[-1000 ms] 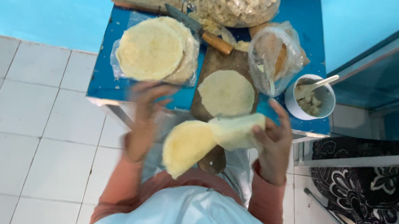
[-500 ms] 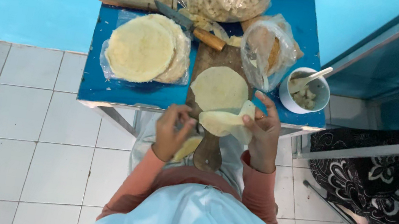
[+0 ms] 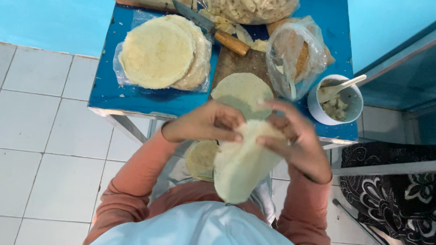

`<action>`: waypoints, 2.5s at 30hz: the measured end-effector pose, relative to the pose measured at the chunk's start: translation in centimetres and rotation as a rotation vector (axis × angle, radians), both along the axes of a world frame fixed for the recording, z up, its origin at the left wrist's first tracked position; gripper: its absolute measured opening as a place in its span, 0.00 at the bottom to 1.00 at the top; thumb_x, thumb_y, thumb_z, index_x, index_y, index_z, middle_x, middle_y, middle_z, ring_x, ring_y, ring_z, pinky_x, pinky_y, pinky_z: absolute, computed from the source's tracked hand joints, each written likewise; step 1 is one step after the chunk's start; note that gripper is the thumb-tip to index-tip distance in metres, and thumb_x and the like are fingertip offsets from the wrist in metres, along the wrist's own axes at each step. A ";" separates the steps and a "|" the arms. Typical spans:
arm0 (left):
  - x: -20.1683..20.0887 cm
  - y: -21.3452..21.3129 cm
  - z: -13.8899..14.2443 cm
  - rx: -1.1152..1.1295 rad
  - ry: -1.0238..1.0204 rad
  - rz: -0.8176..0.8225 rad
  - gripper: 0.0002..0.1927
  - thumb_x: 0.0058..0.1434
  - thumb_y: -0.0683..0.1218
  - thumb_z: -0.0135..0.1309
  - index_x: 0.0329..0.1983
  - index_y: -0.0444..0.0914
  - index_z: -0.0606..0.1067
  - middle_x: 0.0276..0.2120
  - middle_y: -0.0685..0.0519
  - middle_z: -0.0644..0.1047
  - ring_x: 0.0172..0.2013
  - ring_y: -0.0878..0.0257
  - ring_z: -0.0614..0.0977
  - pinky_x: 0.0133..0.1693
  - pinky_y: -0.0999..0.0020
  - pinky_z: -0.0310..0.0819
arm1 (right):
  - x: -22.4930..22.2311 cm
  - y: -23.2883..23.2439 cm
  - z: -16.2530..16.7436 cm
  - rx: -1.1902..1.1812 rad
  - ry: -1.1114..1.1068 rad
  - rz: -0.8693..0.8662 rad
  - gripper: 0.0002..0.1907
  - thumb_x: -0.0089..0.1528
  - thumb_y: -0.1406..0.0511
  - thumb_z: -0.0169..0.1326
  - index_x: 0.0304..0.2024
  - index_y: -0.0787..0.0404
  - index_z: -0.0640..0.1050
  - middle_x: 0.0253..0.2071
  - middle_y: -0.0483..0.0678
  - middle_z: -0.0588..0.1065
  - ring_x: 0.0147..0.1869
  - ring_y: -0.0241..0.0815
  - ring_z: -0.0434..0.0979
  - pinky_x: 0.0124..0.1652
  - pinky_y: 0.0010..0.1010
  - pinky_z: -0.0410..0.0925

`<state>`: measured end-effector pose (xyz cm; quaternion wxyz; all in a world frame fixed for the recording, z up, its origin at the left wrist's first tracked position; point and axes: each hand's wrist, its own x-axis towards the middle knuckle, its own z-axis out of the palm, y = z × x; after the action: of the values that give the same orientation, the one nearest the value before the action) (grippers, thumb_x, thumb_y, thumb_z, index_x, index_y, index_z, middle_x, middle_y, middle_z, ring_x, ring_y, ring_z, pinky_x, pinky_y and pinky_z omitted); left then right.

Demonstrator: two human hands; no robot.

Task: The person arranges small square food sheets on a wooden paddle board, scoops pieces from a cup with a spoon, and stacks the sheets. They then take round flat snack discs, peel and separate pieces from them by hand, and place the separated pieces on the table.

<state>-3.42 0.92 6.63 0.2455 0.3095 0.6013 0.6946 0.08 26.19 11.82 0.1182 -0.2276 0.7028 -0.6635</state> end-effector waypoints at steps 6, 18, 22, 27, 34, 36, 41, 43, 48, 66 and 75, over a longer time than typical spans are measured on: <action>-3.7 -1.0 1.8 -0.237 0.794 0.650 0.06 0.63 0.44 0.65 0.39 0.39 0.80 0.35 0.54 0.78 0.41 0.58 0.79 0.45 0.64 0.69 | -5.2 -0.5 -0.8 0.124 0.430 -0.351 0.31 0.61 0.77 0.63 0.66 0.61 0.72 0.42 0.47 0.80 0.48 0.35 0.79 0.49 0.29 0.69; -0.4 -1.1 -5.3 -0.434 1.017 0.766 0.04 0.59 0.42 0.62 0.37 0.40 0.79 0.38 0.54 0.77 0.45 0.54 0.78 0.57 0.51 0.63 | -3.5 0.0 -9.5 0.479 0.963 -0.362 0.13 0.58 0.76 0.63 0.44 0.62 0.78 0.49 0.51 0.80 0.51 0.54 0.78 0.56 0.47 0.70; 0.5 -1.0 -5.8 -0.459 1.042 0.772 0.04 0.58 0.41 0.62 0.36 0.40 0.80 0.38 0.55 0.77 0.44 0.55 0.78 0.59 0.48 0.61 | -2.6 0.0 -9.2 0.528 1.064 -0.386 0.16 0.59 0.78 0.61 0.48 0.61 0.78 0.48 0.49 0.79 0.53 0.51 0.77 0.58 0.49 0.69; 1.8 -0.9 -4.7 -0.469 0.995 0.736 0.07 0.58 0.44 0.63 0.39 0.41 0.80 0.42 0.54 0.78 0.47 0.54 0.78 0.60 0.46 0.60 | -1.0 1.1 -11.3 0.542 0.992 -0.374 0.21 0.57 0.79 0.58 0.52 0.61 0.77 0.50 0.50 0.78 0.55 0.52 0.77 0.60 0.50 0.68; 4.2 -3.0 -3.6 -0.431 0.896 0.802 0.11 0.62 0.44 0.62 0.46 0.40 0.80 0.47 0.52 0.79 0.50 0.54 0.78 0.60 0.48 0.62 | 2.3 1.7 -21.5 -0.022 0.384 -0.462 0.22 0.63 0.76 0.52 0.58 0.57 0.70 0.49 0.47 0.77 0.52 0.37 0.81 0.54 0.31 0.74; 4.6 -3.2 -3.7 -0.415 0.874 0.849 0.09 0.62 0.43 0.61 0.46 0.40 0.80 0.46 0.52 0.79 0.50 0.54 0.79 0.60 0.49 0.63 | 2.3 0.4 -23.0 0.191 0.237 -0.370 0.23 0.60 0.75 0.57 0.58 0.62 0.71 0.48 0.49 0.77 0.50 0.39 0.81 0.49 0.32 0.74; 4.8 -2.8 -4.0 -0.372 0.858 0.875 0.07 0.62 0.42 0.60 0.44 0.40 0.80 0.45 0.52 0.80 0.49 0.54 0.80 0.60 0.48 0.64 | 1.1 -5.6 -22.1 0.425 -0.050 -0.042 0.28 0.57 0.73 0.60 0.59 0.64 0.70 0.49 0.49 0.76 0.48 0.39 0.79 0.46 0.32 0.73; 5.0 -2.8 -4.1 -0.387 0.856 0.867 0.06 0.63 0.41 0.60 0.43 0.40 0.80 0.44 0.52 0.79 0.48 0.54 0.80 0.59 0.48 0.65 | 0.8 -7.6 -21.3 0.438 -0.090 -0.001 0.28 0.57 0.73 0.60 0.60 0.64 0.70 0.49 0.49 0.76 0.48 0.39 0.78 0.45 0.31 0.73; 5.6 -3.1 -4.0 -0.367 0.835 0.882 0.06 0.62 0.41 0.60 0.42 0.40 0.80 0.43 0.53 0.80 0.47 0.55 0.80 0.59 0.49 0.66 | 0.4 -9.7 -19.5 0.449 -0.135 0.034 0.28 0.57 0.73 0.60 0.60 0.64 0.70 0.50 0.49 0.75 0.47 0.38 0.77 0.44 0.31 0.73; 6.5 -2.8 -2.2 -0.277 0.805 0.812 0.07 0.60 0.38 0.59 0.42 0.36 0.80 0.43 0.50 0.80 0.45 0.52 0.80 0.51 0.56 0.69 | 1.0 1.7 -18.2 0.308 -0.117 -0.023 0.28 0.58 0.74 0.59 0.61 0.63 0.68 0.53 0.50 0.72 0.48 0.34 0.73 0.43 0.28 0.73; 7.6 0.2 0.6 -0.015 0.585 0.560 0.08 0.63 0.37 0.59 0.45 0.35 0.79 0.46 0.48 0.81 0.47 0.55 0.83 0.50 0.64 0.76 | 5.5 9.8 -3.0 0.251 -0.137 -0.158 0.38 0.52 0.78 0.61 0.63 0.55 0.64 0.44 0.49 0.76 0.44 0.37 0.78 0.40 0.27 0.71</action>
<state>4.18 1.08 7.19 -0.1324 0.3163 0.7119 0.6129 5.59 35.99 8.82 0.1408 -0.1090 0.7861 -0.5919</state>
